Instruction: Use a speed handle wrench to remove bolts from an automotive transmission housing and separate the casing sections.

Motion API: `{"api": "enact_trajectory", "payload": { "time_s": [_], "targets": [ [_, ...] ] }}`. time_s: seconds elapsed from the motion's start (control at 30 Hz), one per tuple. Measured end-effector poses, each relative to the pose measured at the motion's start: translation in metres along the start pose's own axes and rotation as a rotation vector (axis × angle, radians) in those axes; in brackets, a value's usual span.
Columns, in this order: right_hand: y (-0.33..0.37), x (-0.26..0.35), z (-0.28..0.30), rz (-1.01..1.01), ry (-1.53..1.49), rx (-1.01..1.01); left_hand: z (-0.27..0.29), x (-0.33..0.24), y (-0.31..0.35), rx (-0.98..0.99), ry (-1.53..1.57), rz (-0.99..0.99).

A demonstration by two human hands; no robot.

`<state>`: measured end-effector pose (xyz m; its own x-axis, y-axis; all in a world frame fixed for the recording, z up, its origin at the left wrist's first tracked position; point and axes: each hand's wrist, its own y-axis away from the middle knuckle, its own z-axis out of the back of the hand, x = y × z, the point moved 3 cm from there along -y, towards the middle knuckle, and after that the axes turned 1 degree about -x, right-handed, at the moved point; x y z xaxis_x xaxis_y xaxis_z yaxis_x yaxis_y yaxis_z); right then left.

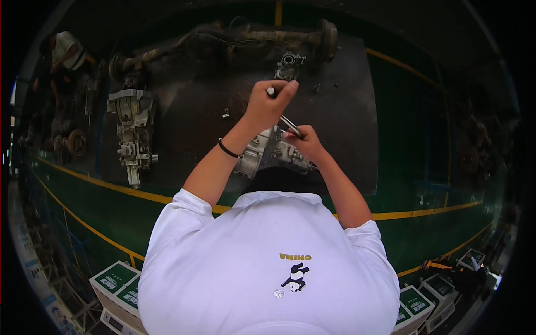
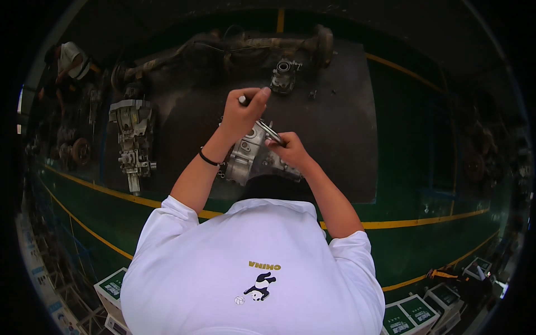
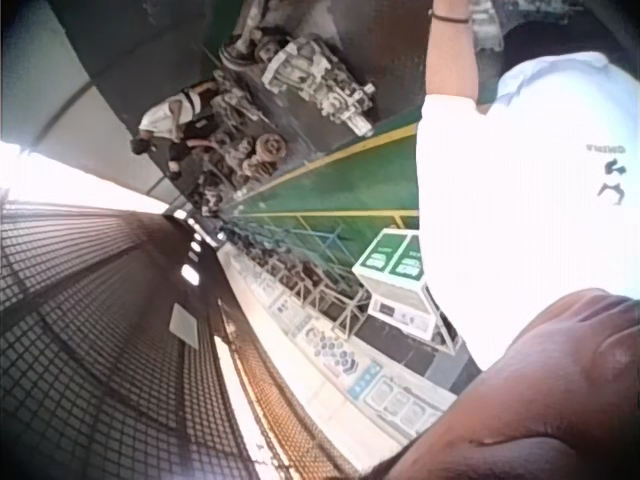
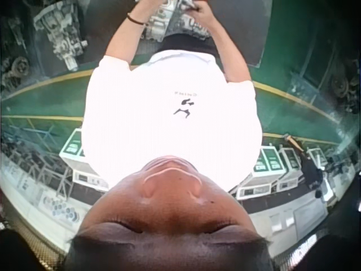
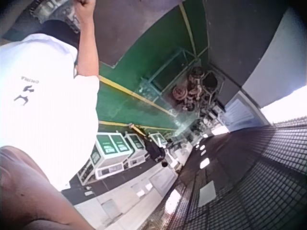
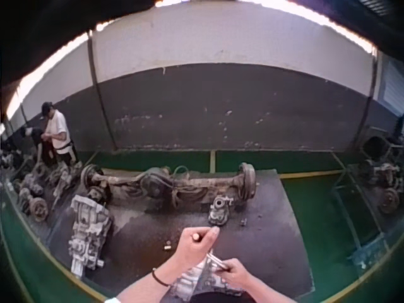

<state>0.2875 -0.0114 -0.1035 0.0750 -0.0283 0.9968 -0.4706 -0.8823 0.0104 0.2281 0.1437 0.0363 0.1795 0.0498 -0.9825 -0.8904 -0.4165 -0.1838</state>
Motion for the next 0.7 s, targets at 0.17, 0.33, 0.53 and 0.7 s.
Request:
{"api": "enact_trajectory", "payload": {
  "time_s": [0.17,0.33,0.53,0.7],
  "targets": [
    [-0.014,-0.001,-0.051,-0.06,0.112,0.357,-0.029,-0.001,-0.019,-0.069,-0.039,-0.046],
    [-0.063,-0.001,-0.039,0.19,0.314,0.103,-0.105,0.005,0.035,0.343,-0.204,-0.156],
    [-0.013,-0.008,0.029,0.396,0.496,-0.313,-0.089,-0.011,0.076,0.168,-0.149,-0.522],
    [0.033,0.018,-0.004,0.041,0.275,0.171,-0.03,-0.012,0.033,-0.11,-0.192,-0.173]
  ]
}}
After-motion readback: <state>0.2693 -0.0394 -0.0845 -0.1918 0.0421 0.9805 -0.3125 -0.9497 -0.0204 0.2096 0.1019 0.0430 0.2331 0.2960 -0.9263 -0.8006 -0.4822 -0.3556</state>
